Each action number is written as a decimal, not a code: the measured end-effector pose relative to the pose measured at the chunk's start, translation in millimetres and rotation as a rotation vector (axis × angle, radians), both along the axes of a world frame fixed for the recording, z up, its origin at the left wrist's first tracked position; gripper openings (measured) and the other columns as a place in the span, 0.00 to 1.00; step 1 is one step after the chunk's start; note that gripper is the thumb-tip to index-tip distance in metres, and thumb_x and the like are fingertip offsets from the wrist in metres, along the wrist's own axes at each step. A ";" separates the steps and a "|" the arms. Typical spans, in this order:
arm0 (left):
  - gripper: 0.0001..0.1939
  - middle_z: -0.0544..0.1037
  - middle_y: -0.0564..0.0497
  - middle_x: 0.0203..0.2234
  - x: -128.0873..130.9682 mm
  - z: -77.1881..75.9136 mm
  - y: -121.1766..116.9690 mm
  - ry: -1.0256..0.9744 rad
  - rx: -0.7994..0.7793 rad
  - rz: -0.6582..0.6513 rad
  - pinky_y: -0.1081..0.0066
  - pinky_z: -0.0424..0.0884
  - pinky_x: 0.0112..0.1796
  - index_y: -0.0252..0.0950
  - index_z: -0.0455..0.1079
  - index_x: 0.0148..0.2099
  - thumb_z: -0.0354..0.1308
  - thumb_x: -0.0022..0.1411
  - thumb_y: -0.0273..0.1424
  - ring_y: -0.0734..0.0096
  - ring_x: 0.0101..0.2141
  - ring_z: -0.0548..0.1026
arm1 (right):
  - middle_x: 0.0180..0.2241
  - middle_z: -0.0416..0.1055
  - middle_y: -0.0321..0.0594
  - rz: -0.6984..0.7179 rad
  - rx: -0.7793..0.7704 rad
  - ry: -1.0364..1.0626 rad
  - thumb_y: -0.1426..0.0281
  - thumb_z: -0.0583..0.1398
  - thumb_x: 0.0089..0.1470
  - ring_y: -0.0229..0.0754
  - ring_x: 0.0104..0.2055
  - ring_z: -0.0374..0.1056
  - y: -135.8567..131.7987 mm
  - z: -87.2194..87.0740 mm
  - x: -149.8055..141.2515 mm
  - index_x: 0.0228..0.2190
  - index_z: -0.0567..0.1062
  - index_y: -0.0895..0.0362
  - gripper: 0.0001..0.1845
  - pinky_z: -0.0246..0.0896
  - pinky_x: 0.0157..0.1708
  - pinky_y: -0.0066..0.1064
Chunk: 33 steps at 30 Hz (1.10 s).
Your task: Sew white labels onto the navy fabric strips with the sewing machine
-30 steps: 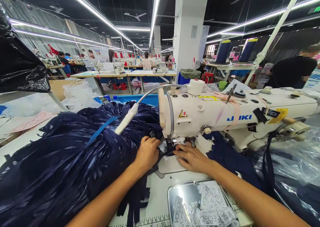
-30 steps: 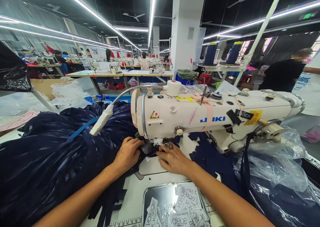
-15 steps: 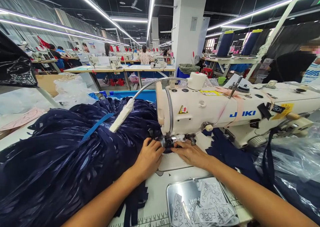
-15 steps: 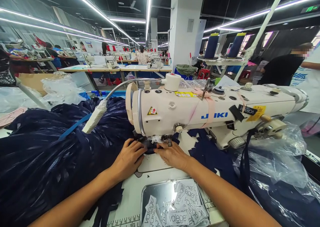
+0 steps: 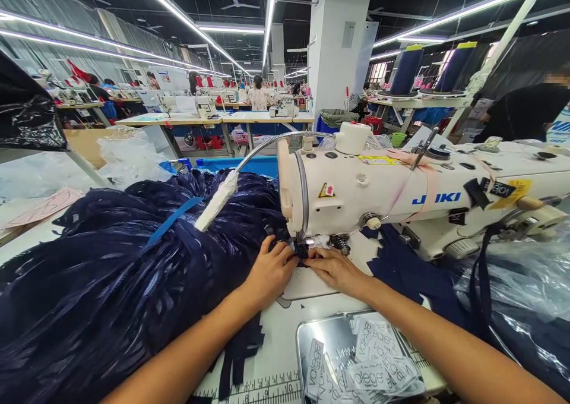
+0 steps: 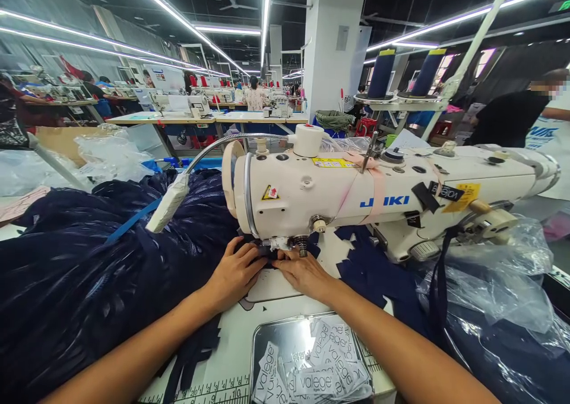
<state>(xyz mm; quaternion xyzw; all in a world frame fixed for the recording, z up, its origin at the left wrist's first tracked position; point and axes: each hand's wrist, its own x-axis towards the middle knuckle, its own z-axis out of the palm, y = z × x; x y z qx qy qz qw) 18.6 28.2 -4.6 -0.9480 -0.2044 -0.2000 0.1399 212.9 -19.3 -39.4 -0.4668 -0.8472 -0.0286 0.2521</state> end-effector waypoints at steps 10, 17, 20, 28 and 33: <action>0.07 0.70 0.52 0.26 5.9 -6.7 5.5 -0.003 0.044 -0.085 0.60 0.55 0.45 0.35 0.70 0.31 0.52 0.60 0.25 0.68 0.34 0.66 | 0.39 0.71 0.41 0.014 -0.107 0.126 0.74 0.52 0.55 0.41 0.42 0.66 0.8 4.2 3.3 0.40 0.74 0.53 0.14 0.63 0.40 0.32; 0.07 0.71 0.51 0.29 2.7 -4.6 6.1 0.004 -0.048 -0.130 0.62 0.56 0.44 0.37 0.70 0.34 0.51 0.61 0.25 0.70 0.33 0.66 | 0.38 0.70 0.42 0.076 -0.070 0.107 0.74 0.51 0.56 0.40 0.40 0.66 -3.1 11.7 6.0 0.37 0.74 0.56 0.13 0.63 0.41 0.31; 0.08 0.71 0.50 0.34 -5.4 1.0 6.4 0.003 -0.119 -0.081 0.61 0.56 0.44 0.37 0.70 0.37 0.51 0.60 0.24 0.67 0.37 0.66 | 0.39 0.68 0.43 0.075 -0.036 -0.020 0.75 0.50 0.56 0.41 0.39 0.66 -6.6 15.3 4.0 0.38 0.73 0.57 0.13 0.64 0.38 0.32; 0.10 0.72 0.50 0.40 -13.2 10.2 5.4 0.025 -0.218 -0.063 0.62 0.55 0.43 0.37 0.68 0.43 0.51 0.59 0.23 0.65 0.42 0.66 | 0.38 0.67 0.43 0.115 0.012 -0.037 0.76 0.50 0.56 0.40 0.37 0.65 -7.7 15.5 4.9 0.39 0.72 0.58 0.13 0.64 0.37 0.31; 0.10 0.74 0.52 0.41 -9.4 3.4 5.0 0.086 -0.144 -0.157 0.63 0.54 0.43 0.37 0.67 0.43 0.48 0.62 0.24 0.66 0.43 0.67 | 0.38 0.68 0.43 0.130 0.002 -0.023 0.75 0.50 0.57 0.40 0.39 0.66 -7.7 15.8 5.9 0.40 0.72 0.57 0.14 0.64 0.39 0.32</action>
